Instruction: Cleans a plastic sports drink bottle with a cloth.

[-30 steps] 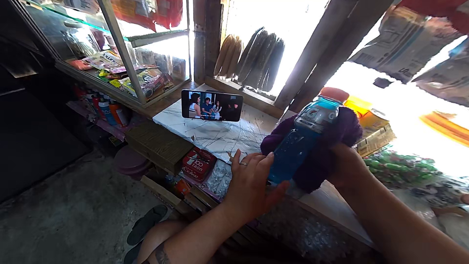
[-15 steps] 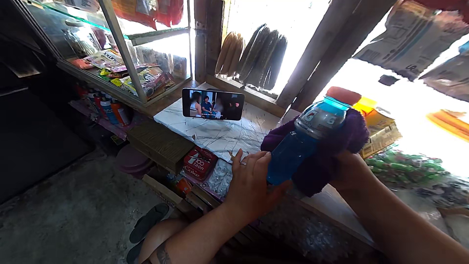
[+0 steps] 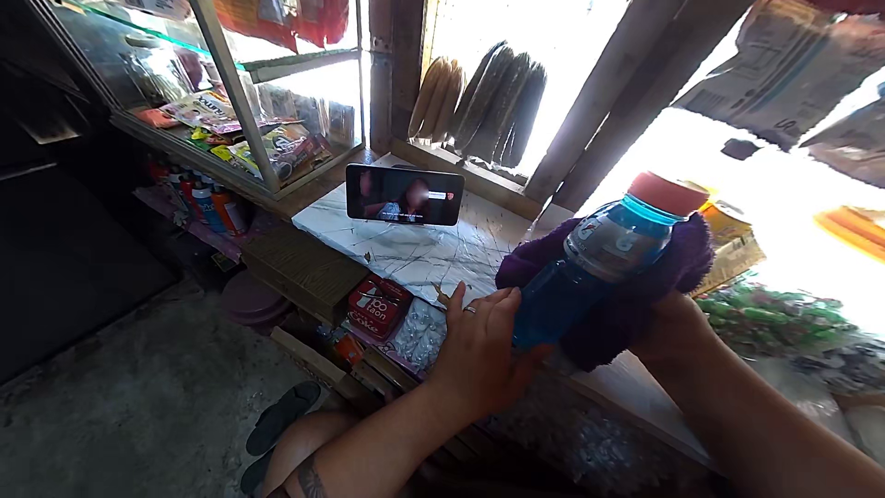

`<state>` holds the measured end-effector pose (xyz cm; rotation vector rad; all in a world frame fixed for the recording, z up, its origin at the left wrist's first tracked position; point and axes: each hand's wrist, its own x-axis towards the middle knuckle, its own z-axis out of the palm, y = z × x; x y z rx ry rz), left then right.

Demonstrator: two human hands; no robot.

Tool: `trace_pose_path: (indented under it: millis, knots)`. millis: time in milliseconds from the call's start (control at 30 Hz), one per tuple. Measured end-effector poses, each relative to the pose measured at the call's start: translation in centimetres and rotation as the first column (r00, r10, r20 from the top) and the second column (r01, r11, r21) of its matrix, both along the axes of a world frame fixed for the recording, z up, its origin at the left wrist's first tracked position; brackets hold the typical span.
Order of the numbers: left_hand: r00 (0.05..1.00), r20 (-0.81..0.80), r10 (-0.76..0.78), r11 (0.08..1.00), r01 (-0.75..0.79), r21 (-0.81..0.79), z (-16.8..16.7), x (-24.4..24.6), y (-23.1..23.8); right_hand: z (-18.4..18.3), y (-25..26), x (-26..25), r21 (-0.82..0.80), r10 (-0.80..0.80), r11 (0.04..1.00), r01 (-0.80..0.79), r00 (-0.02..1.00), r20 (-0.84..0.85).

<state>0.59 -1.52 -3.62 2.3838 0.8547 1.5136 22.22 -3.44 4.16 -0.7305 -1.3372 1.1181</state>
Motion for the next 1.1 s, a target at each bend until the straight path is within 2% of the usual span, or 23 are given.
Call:
trace_pose_path:
  millis: [300,533,767,867,1033,1100]
  knots:
    - [0.999,-0.020,0.042,0.999,-0.042,-0.002,0.2,0.0,0.2,-0.1,-0.2,-0.4,-0.011,0.022,1.000,-0.022,0.999,0.023]
    - [0.988,-0.099,0.120,0.992,-0.123,-0.027,2.3,1.1,0.4,-0.7,0.2,0.6,-0.039,0.095,0.995,-0.091,0.990,0.106]
    - [0.986,-0.165,-0.020,0.997,0.008,-0.072,3.1,1.0,1.8,0.0,-0.4,-1.2,-0.066,-0.152,0.984,0.163,0.978,0.140]
    - [0.981,-0.186,-0.057,0.996,0.044,-0.073,3.0,0.6,1.9,0.4,-0.5,-1.5,-0.066,-0.198,0.976,0.209,0.970,0.144]
    - [0.980,-0.181,-0.084,0.996,0.077,-0.044,2.3,0.4,1.6,-0.9,0.4,1.3,-0.055,-0.013,0.998,0.022,0.987,0.160]
    - [0.981,-0.170,-0.097,0.995,0.092,-0.038,2.2,0.3,1.7,-0.4,0.4,0.9,-0.073,-0.025,0.997,0.037,0.988,0.155]
